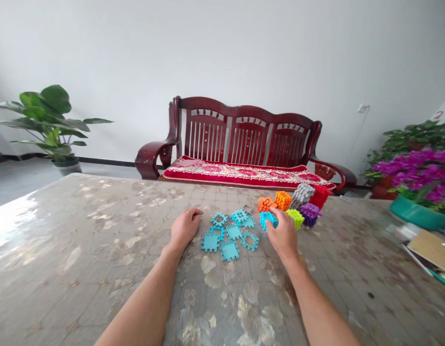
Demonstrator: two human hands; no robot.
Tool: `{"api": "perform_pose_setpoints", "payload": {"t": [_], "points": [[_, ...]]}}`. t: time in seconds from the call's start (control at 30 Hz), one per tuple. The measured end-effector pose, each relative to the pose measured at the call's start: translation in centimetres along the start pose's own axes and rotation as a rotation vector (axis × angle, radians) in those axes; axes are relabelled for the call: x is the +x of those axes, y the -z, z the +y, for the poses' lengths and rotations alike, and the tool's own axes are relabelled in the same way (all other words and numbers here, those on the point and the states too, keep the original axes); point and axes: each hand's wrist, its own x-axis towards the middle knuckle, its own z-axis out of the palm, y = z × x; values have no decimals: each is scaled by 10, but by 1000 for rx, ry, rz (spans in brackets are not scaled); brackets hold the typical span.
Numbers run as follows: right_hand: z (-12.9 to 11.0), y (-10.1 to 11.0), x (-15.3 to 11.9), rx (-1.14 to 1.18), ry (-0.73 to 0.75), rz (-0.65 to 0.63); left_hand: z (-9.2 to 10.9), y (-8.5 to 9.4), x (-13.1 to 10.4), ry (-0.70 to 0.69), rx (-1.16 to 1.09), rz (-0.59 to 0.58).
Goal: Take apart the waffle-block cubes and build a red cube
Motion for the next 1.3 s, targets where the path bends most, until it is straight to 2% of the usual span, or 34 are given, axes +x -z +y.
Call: {"api": "perform_pose_setpoints", "payload": {"t": [0.27, 0.4, 0.57, 0.9, 1.3], "points": [[0, -6, -2, -157, -110, -134, 1, 1, -1, 6, 10, -4], [6, -9, 0, -123, -168, -185, 1, 2, -1, 6, 20, -13], [17, -11, -1, 3, -171, -127, 1, 2, 0, 1, 14, -8], [21, -11, -4, -3, -219, -196, 0, 1, -1, -7, 16, -8], [24, -17, -7, 48, -158, -127, 3, 3, -1, -1, 18, -8]]}}
